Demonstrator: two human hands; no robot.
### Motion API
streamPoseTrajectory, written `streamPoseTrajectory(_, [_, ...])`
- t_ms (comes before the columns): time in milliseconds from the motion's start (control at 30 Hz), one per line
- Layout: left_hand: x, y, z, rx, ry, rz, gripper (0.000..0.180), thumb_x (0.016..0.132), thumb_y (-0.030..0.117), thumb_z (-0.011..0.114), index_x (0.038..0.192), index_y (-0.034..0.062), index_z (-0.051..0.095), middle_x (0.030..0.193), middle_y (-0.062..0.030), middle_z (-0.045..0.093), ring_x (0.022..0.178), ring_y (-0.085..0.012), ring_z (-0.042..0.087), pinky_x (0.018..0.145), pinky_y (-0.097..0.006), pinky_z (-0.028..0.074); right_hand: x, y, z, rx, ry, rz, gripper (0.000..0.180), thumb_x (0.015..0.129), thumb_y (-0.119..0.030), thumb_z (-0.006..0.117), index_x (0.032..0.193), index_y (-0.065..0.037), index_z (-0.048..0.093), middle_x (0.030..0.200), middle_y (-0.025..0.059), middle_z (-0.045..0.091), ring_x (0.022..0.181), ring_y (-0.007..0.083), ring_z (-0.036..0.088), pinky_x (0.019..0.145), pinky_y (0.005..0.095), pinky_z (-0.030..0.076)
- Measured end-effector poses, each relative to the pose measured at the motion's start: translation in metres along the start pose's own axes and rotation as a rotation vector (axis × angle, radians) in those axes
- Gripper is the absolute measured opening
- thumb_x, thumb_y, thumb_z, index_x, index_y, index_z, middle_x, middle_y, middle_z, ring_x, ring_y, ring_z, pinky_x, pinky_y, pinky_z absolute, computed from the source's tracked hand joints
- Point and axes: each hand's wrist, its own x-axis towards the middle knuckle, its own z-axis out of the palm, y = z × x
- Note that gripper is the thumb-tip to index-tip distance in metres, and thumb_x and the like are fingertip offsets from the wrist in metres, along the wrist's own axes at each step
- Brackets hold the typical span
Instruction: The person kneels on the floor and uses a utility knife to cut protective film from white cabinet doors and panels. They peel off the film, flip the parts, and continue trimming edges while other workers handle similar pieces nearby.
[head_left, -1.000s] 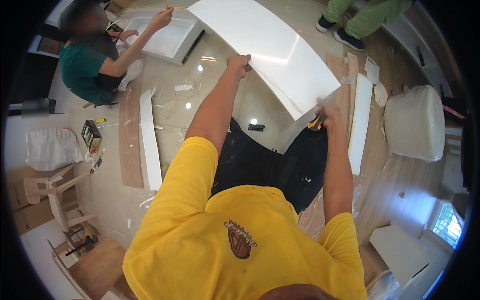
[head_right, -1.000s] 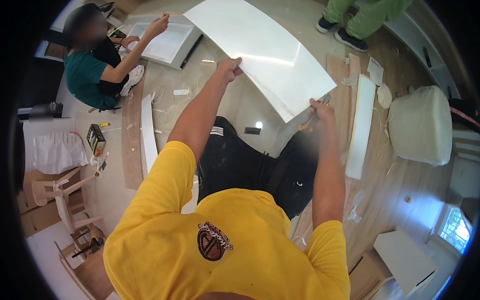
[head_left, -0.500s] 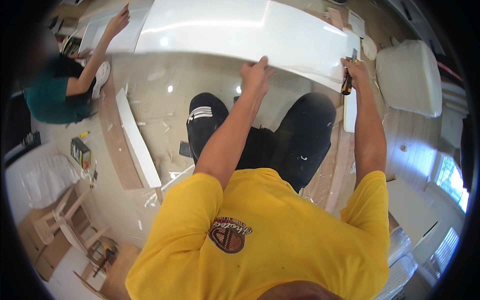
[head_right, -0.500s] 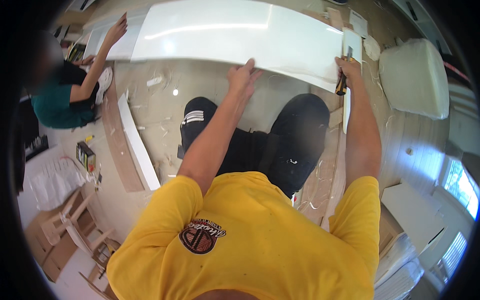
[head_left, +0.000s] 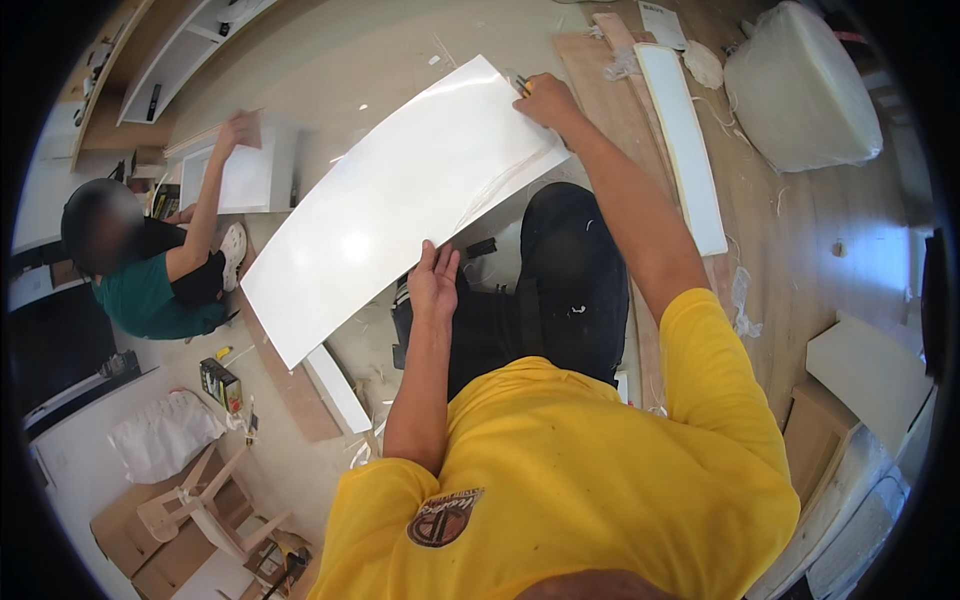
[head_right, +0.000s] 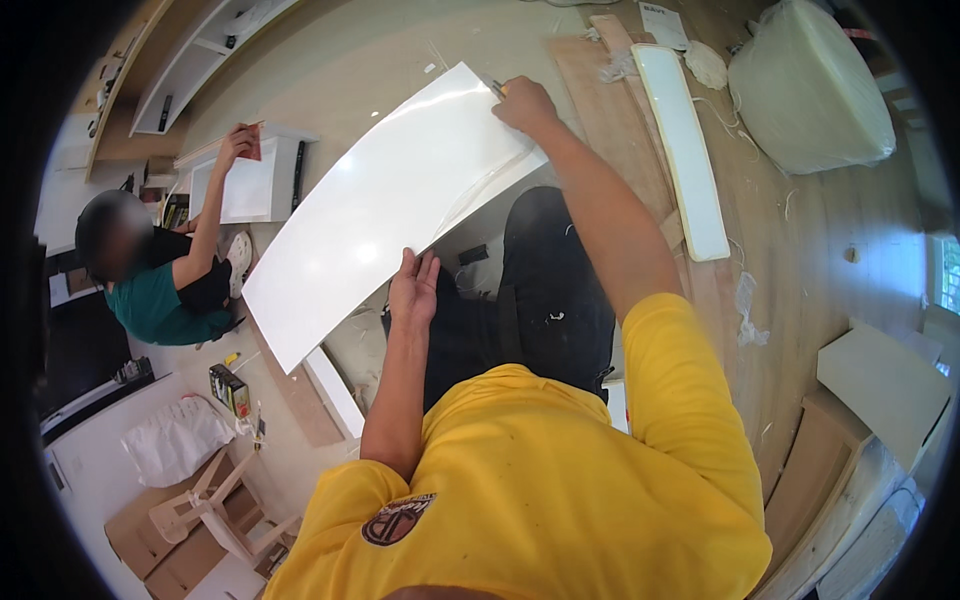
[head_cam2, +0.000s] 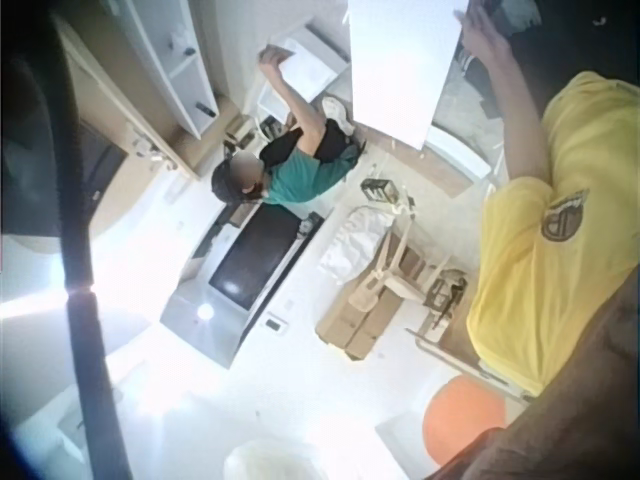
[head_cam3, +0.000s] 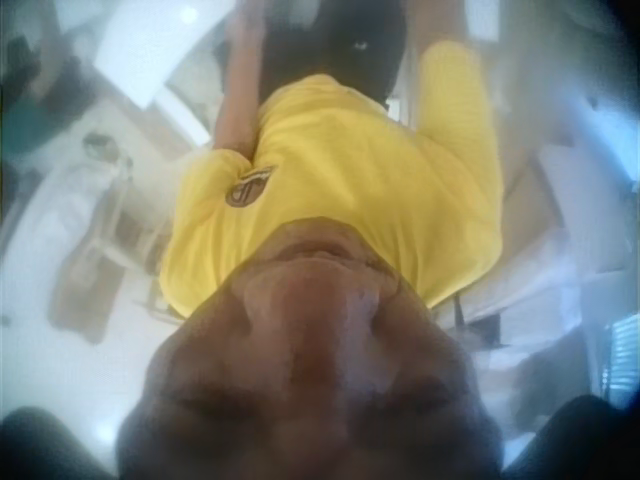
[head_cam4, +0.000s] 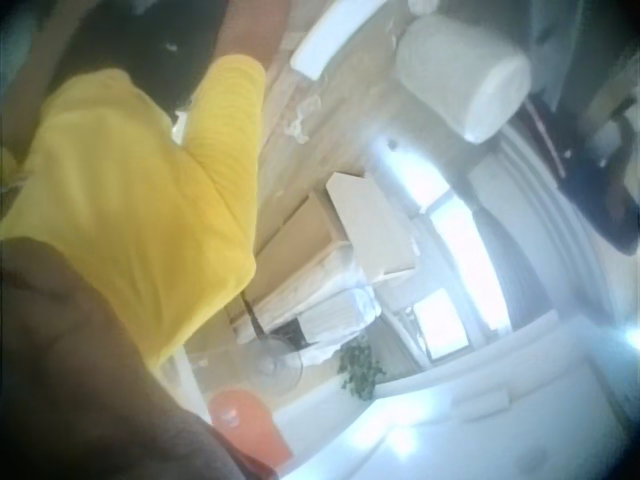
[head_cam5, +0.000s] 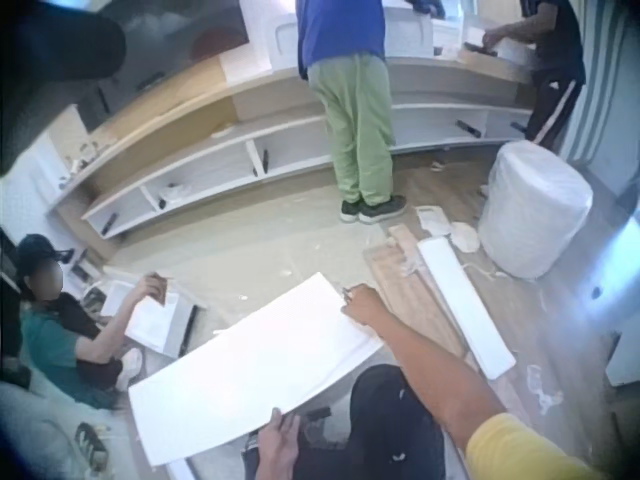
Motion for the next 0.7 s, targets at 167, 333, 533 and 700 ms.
streamPoseTrajectory(167, [-0.047, 0.033, -0.009, 0.466, -0.065, -0.179, 0.034, 0.098, 0.022, 0.068, 0.123, 0.0019, 0.056, 0.118, -0.0132, 0.062, 0.113, -0.0287, 0.066, 0.092, -0.045, 0.058, -0.035, -0.019, -0.004, 0.012, -0.153, 0.090, 0.028, 0.078, -0.022, 0.075, 0.094, 0.000, 0.071, 0.092, 0.0220, 0.073, 0.090, 0.0366, 0.072, 0.082, 0.0437, 0.057])
streamPoseTrajectory(333, [-0.057, 0.050, 0.030, 0.883, -0.148, 0.393, 0.025, 0.095, 0.019, 0.070, 0.108, -0.0021, 0.066, 0.096, -0.0112, 0.068, 0.096, -0.0244, 0.069, 0.087, -0.037, 0.055, -0.073, -0.013, -0.013, 0.131, -0.111, 0.135, 0.029, 0.080, -0.023, 0.076, 0.096, 0.001, 0.070, 0.083, 0.0204, 0.070, 0.078, 0.0337, 0.071, 0.074, 0.0436, 0.056])
streamPoseTrajectory(533, [0.043, 0.054, 0.157, 1.370, -0.338, 1.094, 0.039, 0.094, 0.021, 0.068, 0.127, 0.0015, 0.061, 0.136, -0.0219, 0.056, 0.136, -0.0423, 0.043, 0.114, -0.051, 0.033, -0.086, -0.016, -0.005, 0.035, -0.009, 0.174, 0.032, 0.079, -0.022, 0.076, 0.098, 0.002, 0.069, 0.098, 0.0255, 0.070, 0.095, 0.0432, 0.068, 0.086, 0.0476, 0.054])
streamPoseTrajectory(700, [0.092, 0.049, 0.224, 1.585, -0.268, 1.057, 0.052, 0.098, 0.024, 0.064, 0.143, 0.0040, 0.049, 0.158, -0.0228, 0.032, 0.150, -0.0486, 0.019, 0.118, -0.068, 0.015, -0.087, -0.025, 0.006, 0.034, 0.074, 0.314, 0.033, 0.079, -0.021, 0.077, 0.102, 0.002, 0.070, 0.100, 0.0266, 0.068, 0.096, 0.0423, 0.067, 0.085, 0.0466, 0.053])
